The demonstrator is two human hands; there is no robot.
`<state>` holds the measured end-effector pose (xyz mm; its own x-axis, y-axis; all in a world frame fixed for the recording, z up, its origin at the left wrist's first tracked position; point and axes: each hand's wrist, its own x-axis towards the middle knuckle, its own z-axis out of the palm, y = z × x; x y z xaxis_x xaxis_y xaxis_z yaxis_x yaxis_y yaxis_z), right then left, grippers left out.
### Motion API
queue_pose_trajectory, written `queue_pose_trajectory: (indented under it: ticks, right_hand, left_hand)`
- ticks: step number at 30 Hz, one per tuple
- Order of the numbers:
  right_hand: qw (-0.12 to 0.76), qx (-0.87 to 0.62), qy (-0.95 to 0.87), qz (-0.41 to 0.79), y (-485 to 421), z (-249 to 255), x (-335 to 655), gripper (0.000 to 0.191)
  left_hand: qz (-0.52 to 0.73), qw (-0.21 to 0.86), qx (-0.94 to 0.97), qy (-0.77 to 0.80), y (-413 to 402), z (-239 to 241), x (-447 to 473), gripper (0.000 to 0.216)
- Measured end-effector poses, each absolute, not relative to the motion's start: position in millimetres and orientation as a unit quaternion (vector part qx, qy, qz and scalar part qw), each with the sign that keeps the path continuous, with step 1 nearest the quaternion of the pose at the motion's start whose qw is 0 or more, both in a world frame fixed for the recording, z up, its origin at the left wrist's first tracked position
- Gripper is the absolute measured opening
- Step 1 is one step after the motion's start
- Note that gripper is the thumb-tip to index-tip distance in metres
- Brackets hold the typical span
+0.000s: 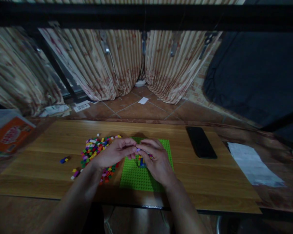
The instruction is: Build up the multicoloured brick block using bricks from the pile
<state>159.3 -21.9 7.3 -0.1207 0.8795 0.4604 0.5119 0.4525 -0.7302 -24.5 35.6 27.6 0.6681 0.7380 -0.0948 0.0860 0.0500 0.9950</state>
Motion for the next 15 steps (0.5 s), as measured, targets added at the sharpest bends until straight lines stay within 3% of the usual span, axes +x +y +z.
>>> queue_pose_trajectory:
  ticks: [5,11,15]
  right_hand:
    - [0.471,-0.515,-0.687,0.202,-21.0,9.2,167.6,0.017]
    - [0.519,-0.592,-0.579,0.211,-8.9,-8.4,186.3,0.022]
    - [0.492,-0.61,-0.573,0.239,-5.5,-13.0,184.6,0.025]
  left_hand:
    - [0.277,0.638,0.633,0.341,37.9,23.1,-14.8,0.028]
    - [0.417,0.462,0.629,0.465,47.8,3.8,-5.5,0.015]
    - [0.447,0.457,0.611,0.467,50.2,-4.8,4.9,0.018]
